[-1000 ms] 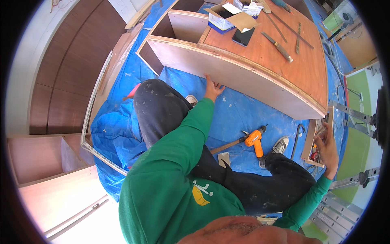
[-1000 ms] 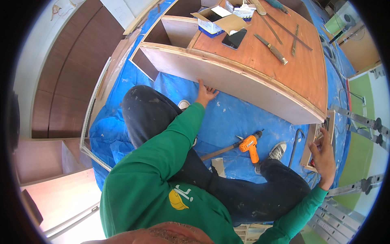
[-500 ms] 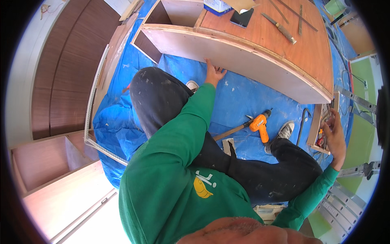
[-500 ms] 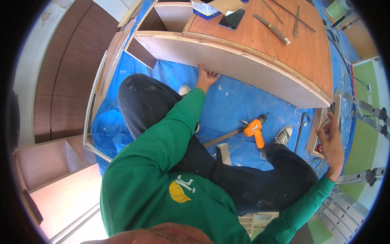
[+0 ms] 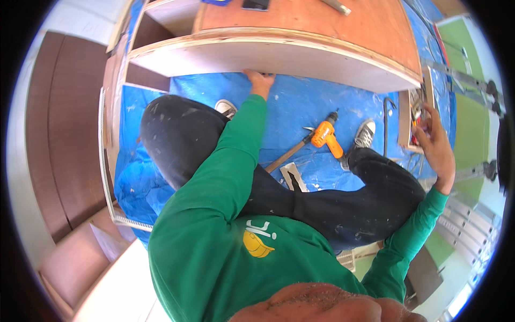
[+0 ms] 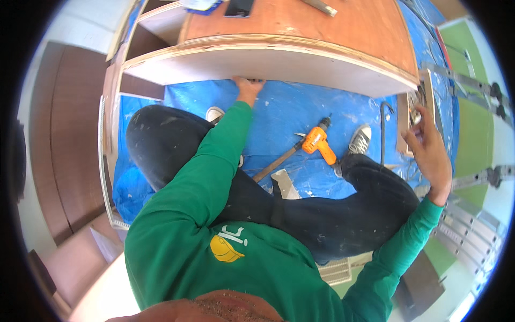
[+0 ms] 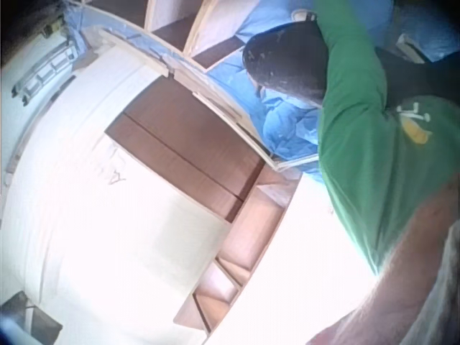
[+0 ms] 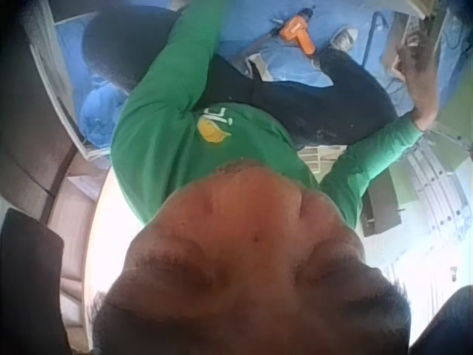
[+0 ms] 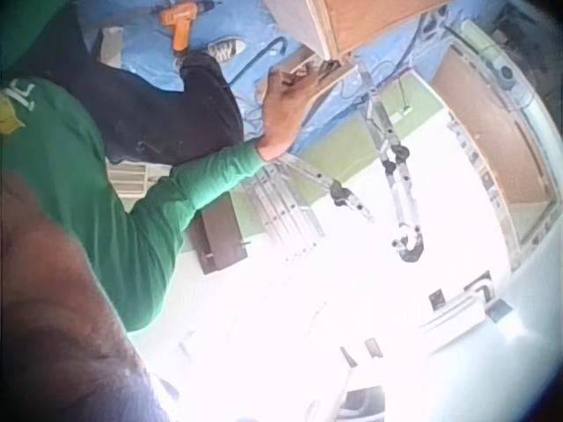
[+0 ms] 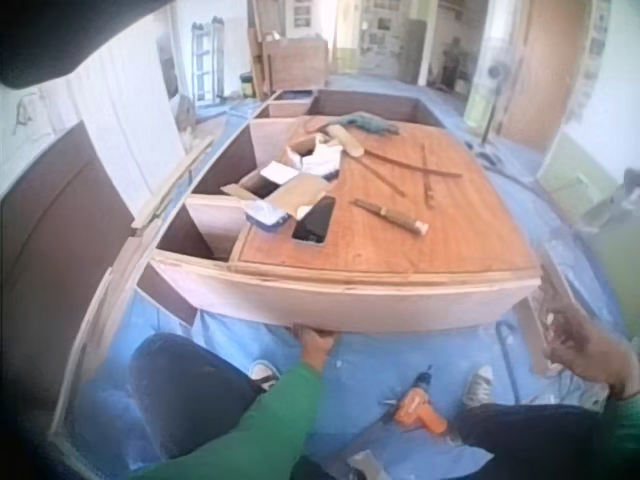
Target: The person sits on the floor and uses a cordless drill to fasten screws into a wooden cabinet frame. They repeatedly position the drill, drive screws, and adjust the cabinet pieces to align them.
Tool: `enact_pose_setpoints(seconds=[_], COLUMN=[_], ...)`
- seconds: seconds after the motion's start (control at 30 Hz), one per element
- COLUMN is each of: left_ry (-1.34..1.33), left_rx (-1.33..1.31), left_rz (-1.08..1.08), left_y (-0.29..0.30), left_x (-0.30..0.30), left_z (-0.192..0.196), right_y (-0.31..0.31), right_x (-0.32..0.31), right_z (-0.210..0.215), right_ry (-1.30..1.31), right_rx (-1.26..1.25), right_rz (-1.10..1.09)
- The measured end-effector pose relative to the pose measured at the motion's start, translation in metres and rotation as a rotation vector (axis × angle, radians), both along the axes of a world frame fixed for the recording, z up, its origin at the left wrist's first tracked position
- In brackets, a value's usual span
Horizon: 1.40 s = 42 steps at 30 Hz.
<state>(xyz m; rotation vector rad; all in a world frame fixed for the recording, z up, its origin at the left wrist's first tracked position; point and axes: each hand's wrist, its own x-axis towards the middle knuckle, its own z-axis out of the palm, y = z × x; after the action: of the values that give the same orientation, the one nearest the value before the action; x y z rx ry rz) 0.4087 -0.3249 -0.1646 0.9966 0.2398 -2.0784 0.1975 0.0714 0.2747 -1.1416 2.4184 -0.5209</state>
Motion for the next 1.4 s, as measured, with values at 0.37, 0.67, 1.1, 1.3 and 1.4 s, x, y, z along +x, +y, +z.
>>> enact_pose_setpoints(seconds=[0.37, 0.67, 1.1, 1.3, 1.4], left_ry=[0.121, 0.027, -0.812, -1.258, -1.241], left_rx=[0.208, -0.212, -2.644, -2.822, -2.781], left_rz=[-0.197, -1.081, -1.068, -1.446, -1.5], left_y=[0.094, 0.151, 0.043, -0.034, -0.1], left_x=[-0.114, -0.132, -0.067, 0.036, 0.081], left_z=[0.02, 0.018, 0.357, 0.34, 0.316], right_y=[0.001, -0.03, 0.032, 0.036, 0.013], right_x=[0.032, 0.088, 0.205, 0.21, 0.215], right_z=[0.013, 0.029, 0.088, 0.049, -0.007], right_ry=[0.02, 0.29, -0.172, -0.304, -0.039], right_rx=[0.011, -0.082, -0.893, -0.617, -0.615], right_rz=[-0.131, 0.166, 0.889, 0.796, 0.638])
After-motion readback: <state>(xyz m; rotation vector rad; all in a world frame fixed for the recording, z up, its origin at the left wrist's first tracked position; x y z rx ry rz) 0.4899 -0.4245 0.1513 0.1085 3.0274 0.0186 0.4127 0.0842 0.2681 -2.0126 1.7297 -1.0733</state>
